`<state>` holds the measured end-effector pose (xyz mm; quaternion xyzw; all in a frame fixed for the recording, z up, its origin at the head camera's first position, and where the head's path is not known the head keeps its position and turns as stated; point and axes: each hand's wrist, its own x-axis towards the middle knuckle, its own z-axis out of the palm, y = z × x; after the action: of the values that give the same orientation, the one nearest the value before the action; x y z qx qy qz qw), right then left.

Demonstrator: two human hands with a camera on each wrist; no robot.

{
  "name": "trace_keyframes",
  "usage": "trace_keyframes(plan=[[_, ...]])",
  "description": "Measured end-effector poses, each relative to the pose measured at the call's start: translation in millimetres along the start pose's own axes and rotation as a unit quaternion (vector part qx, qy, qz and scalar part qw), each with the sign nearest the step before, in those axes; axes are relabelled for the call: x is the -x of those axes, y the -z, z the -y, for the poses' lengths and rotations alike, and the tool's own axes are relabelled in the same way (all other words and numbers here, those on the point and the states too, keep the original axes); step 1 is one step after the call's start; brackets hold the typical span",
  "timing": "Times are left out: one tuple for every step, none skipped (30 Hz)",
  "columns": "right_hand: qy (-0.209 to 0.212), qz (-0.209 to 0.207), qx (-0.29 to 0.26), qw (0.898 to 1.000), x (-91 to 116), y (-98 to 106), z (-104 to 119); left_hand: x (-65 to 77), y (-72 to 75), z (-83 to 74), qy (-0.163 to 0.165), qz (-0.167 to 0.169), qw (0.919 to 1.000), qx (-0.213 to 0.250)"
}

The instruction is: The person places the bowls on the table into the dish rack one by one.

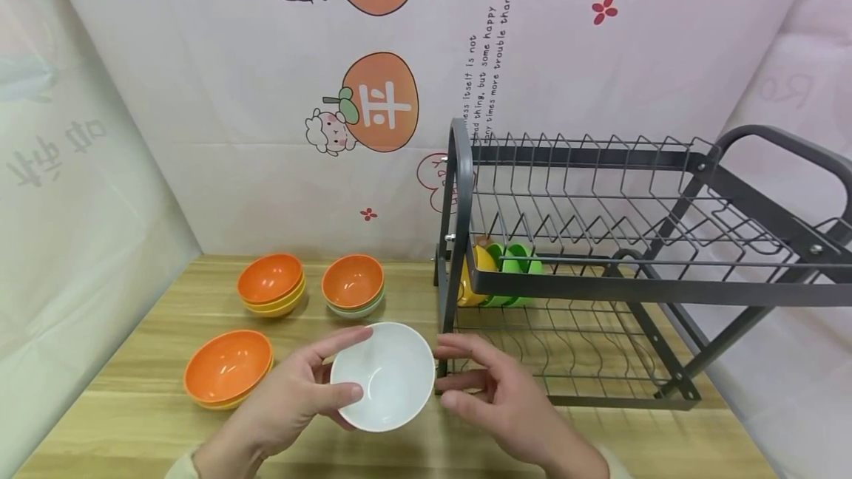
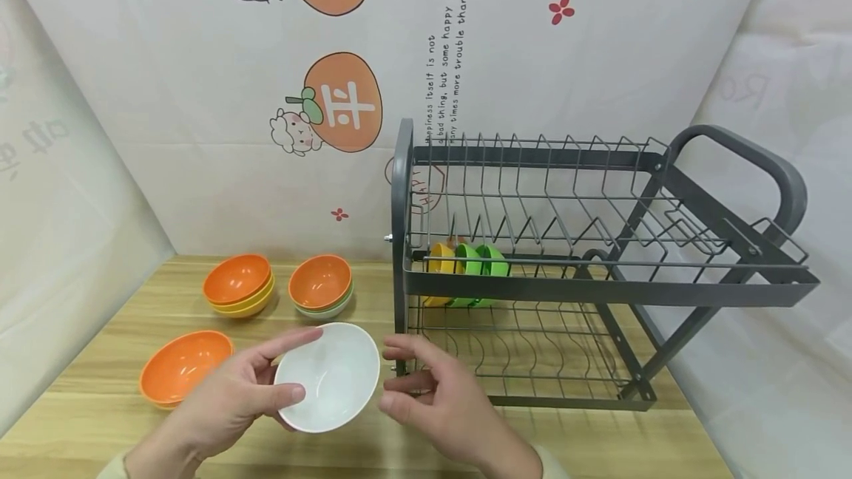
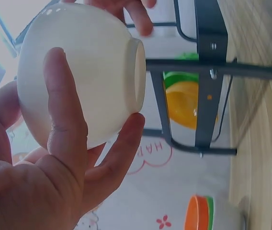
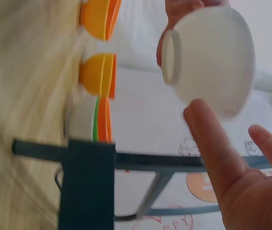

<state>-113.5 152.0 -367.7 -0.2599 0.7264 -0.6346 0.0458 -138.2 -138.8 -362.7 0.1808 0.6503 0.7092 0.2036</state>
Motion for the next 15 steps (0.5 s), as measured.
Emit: trace_keyframes(plan=[[-0.006,0.013,-0.025,1.000,0.3,-1.1,-0.7,0.0,-1.9,0.0,0.000,0.002,1.0000,0.004],[-0.009,0.024,-0.048,0.999,0.4,-2.1,-1.4,0.0,-3.8,0.0,0.000,0.005,0.9999,0.009],[-0.010,0.035,-0.071,0.997,0.4,-3.2,-2.4,-0.2,-5.9,-0.1,0.000,0.007,0.9999,0.011],[-0.012,0.043,-0.093,0.995,0.1,-4.2,-3.3,-0.5,-8.1,-0.1,-0.001,0.008,0.9999,0.013],[-0.015,0.049,-0.113,0.992,-0.3,-5.2,-4.5,-1.0,-10.3,0.0,-0.004,0.009,0.9999,0.013],[-0.017,0.054,-0.136,0.989,-0.7,-6.1,-6.0,-1.8,-12.3,-0.1,-0.002,0.008,0.9999,0.012],[-0.018,0.057,-0.156,0.986,-0.9,-6.8,-7.2,-2.3,-14.2,0.1,-0.003,0.009,0.9999,0.013],[-0.022,0.060,-0.175,0.982,-1.2,-7.5,-8.2,-2.7,-15.8,0.3,-0.004,0.011,0.9998,0.014],[-0.025,0.062,-0.192,0.979,-1.4,-8.0,-9.4,-3.1,-17.4,0.6,-0.003,0.011,0.9998,0.015],[-0.028,0.062,-0.206,0.976,-1.7,-8.4,-10.7,-3.5,-18.6,1.0,-0.003,0.013,0.9998,0.016],[-0.030,0.063,-0.217,0.974,-2.0,-8.8,-12.0,-4.0,-19.6,1.5,-0.001,0.014,0.9997,0.018],[-0.031,0.063,-0.228,0.971,-2.2,-9.1,-13.2,-4.3,-20.5,1.9,0.001,0.014,0.9997,0.021],[-0.032,0.062,-0.235,0.970,-2.4,-9.4,-14.3,-4.7,-21.2,2.3,0.002,0.015,0.9996,0.023],[-0.032,0.061,-0.242,0.968,-2.5,-9.7,-15.4,-5.1,-21.9,2.7,0.004,0.015,0.9996,0.024],[-0.032,0.061,-0.249,0.966,-2.6,-9.9,-16.4,-5.6,-22.5,3.0,0.005,0.014,0.9996,0.026]])
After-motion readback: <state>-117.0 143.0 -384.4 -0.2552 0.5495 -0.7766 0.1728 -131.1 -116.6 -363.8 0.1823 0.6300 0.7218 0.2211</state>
